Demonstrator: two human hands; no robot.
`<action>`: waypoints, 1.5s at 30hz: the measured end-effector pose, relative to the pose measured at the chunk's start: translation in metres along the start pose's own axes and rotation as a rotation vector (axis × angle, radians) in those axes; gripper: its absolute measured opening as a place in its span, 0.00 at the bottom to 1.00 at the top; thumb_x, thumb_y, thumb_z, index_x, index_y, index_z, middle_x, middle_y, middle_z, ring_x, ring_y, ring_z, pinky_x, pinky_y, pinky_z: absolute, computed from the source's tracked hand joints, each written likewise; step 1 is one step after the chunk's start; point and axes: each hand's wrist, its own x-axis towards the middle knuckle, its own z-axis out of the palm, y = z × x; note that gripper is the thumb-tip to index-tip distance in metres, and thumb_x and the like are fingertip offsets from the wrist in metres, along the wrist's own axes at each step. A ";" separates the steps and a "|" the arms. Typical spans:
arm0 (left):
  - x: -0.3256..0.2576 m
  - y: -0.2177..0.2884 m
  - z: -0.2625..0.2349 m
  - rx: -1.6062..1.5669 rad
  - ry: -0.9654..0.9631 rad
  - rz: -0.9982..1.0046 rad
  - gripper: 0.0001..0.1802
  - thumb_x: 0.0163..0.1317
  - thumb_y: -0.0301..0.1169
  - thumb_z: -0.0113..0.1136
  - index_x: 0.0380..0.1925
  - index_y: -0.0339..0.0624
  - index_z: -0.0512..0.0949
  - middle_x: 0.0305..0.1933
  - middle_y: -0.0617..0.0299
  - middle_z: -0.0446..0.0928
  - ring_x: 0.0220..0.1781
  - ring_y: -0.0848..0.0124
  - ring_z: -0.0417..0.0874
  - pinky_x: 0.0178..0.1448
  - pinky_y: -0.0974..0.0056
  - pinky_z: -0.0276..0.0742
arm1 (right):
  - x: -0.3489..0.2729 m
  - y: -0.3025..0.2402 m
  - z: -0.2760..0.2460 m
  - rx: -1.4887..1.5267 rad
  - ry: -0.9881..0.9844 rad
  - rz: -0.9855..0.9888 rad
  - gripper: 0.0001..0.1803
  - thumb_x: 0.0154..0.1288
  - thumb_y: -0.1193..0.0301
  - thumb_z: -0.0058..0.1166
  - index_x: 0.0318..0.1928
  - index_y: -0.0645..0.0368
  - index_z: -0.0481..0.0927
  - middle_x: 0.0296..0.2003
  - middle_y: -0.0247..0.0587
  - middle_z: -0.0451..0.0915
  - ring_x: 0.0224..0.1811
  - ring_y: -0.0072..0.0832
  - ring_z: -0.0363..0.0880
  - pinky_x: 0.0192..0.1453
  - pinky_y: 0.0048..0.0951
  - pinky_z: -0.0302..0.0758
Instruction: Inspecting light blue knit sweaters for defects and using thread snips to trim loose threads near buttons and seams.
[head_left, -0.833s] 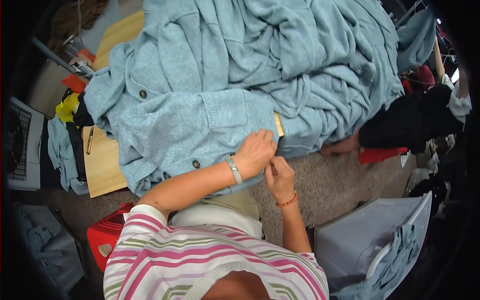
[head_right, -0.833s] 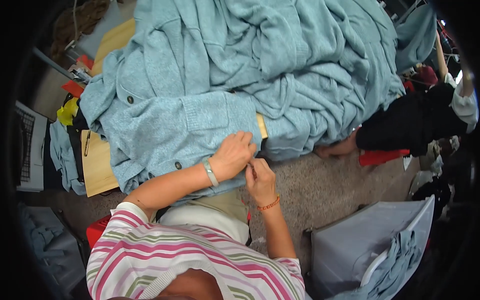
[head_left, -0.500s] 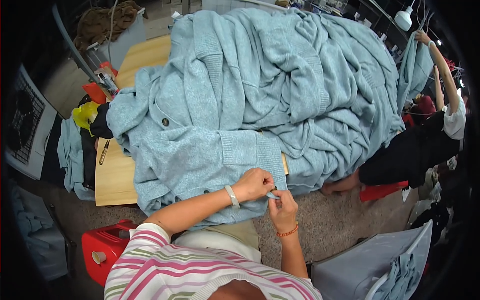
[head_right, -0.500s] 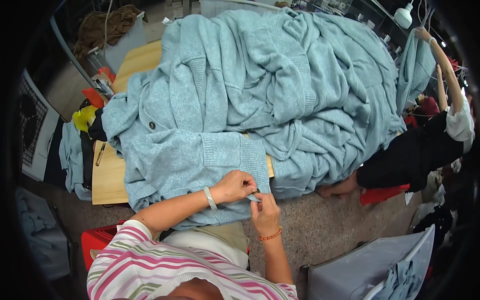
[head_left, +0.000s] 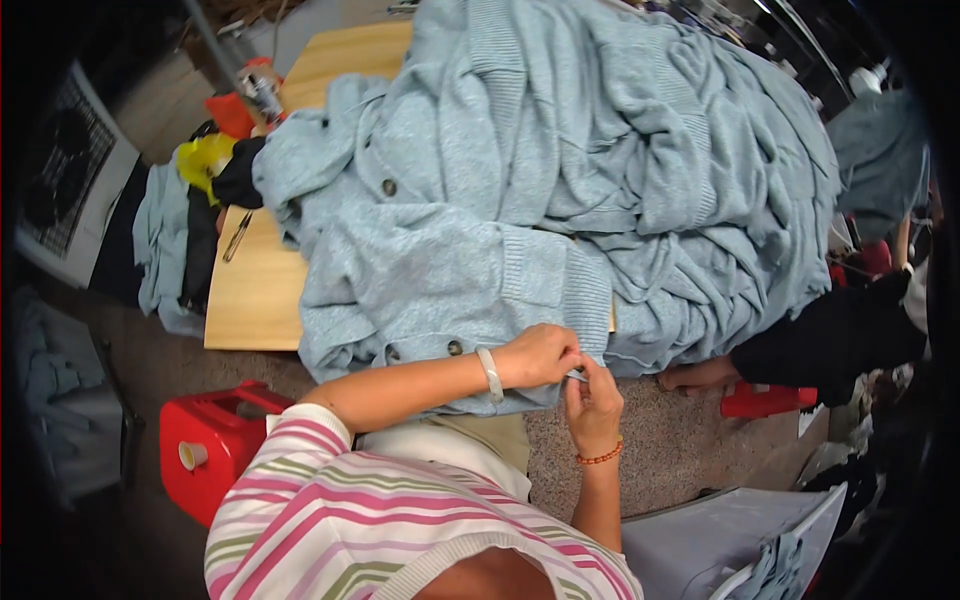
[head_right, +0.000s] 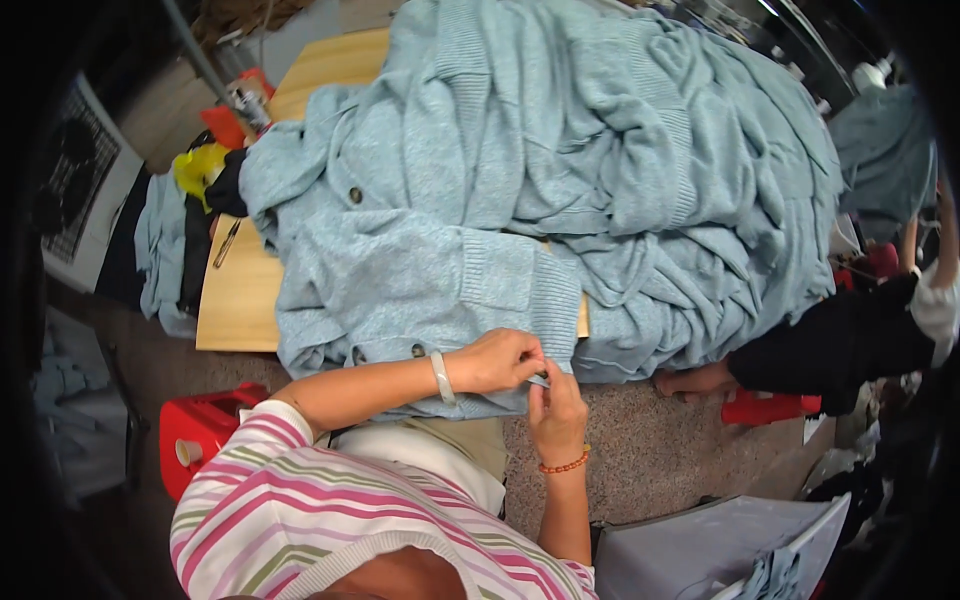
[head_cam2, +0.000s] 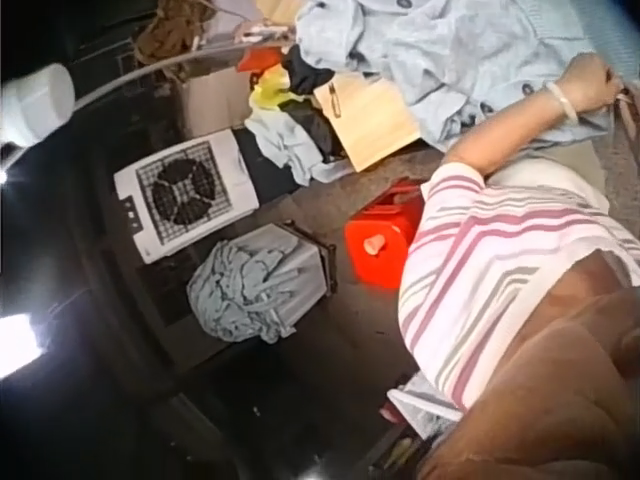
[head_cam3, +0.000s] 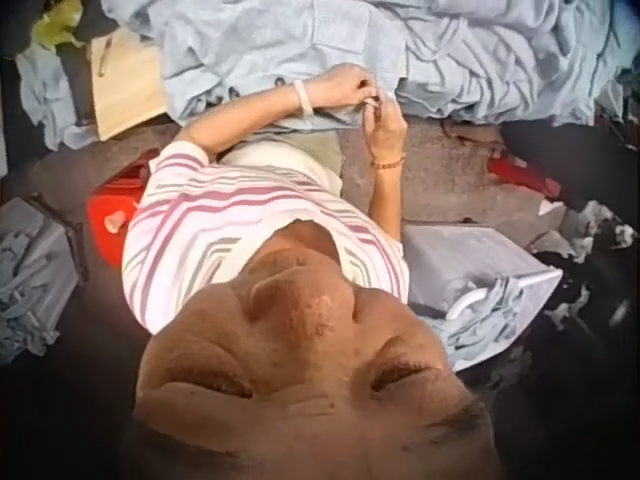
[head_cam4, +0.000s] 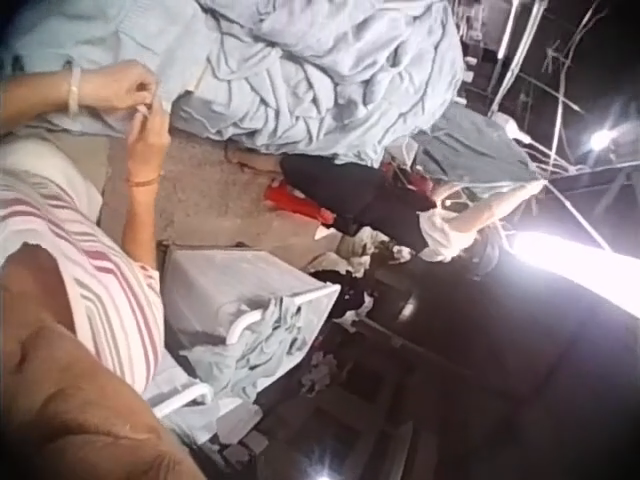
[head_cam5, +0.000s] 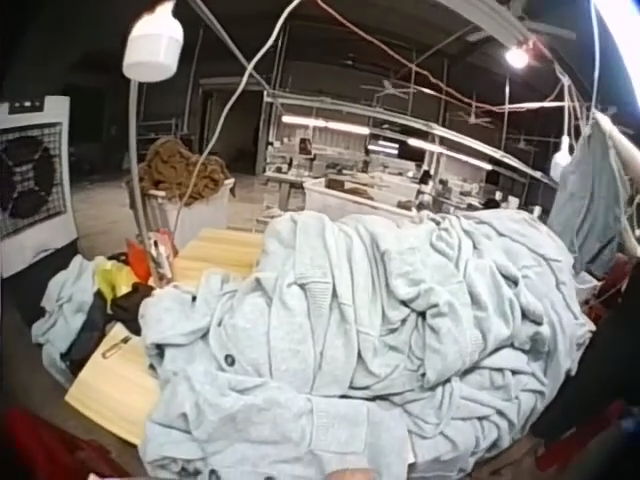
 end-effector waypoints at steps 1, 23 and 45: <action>-0.007 0.002 -0.003 0.027 -0.027 0.094 0.16 0.56 0.38 0.63 0.36 0.35 0.78 0.35 0.49 0.80 0.37 0.53 0.82 0.41 0.56 0.77 | -0.001 0.001 -0.001 -0.001 0.001 -0.004 0.20 0.58 0.81 0.57 0.53 0.65 0.75 0.36 0.49 0.78 0.32 0.36 0.81 0.31 0.29 0.80; -0.045 -0.008 -0.029 0.131 0.005 0.247 0.06 0.56 0.27 0.59 0.33 0.37 0.80 0.30 0.53 0.77 0.33 0.52 0.79 0.38 0.56 0.74 | -0.004 -0.017 0.002 0.456 -0.202 0.207 0.05 0.64 0.83 0.52 0.38 0.70 0.80 0.29 0.40 0.79 0.29 0.23 0.84 0.28 0.20 0.77; -0.231 0.065 -0.120 0.223 0.263 0.140 0.15 0.57 0.30 0.54 0.39 0.32 0.81 0.42 0.47 0.82 0.42 0.49 0.84 0.50 0.58 0.77 | 0.000 -0.090 0.050 0.438 -0.338 -0.282 0.47 0.50 0.70 0.69 0.70 0.58 0.58 0.67 0.52 0.62 0.64 0.47 0.69 0.48 0.36 0.80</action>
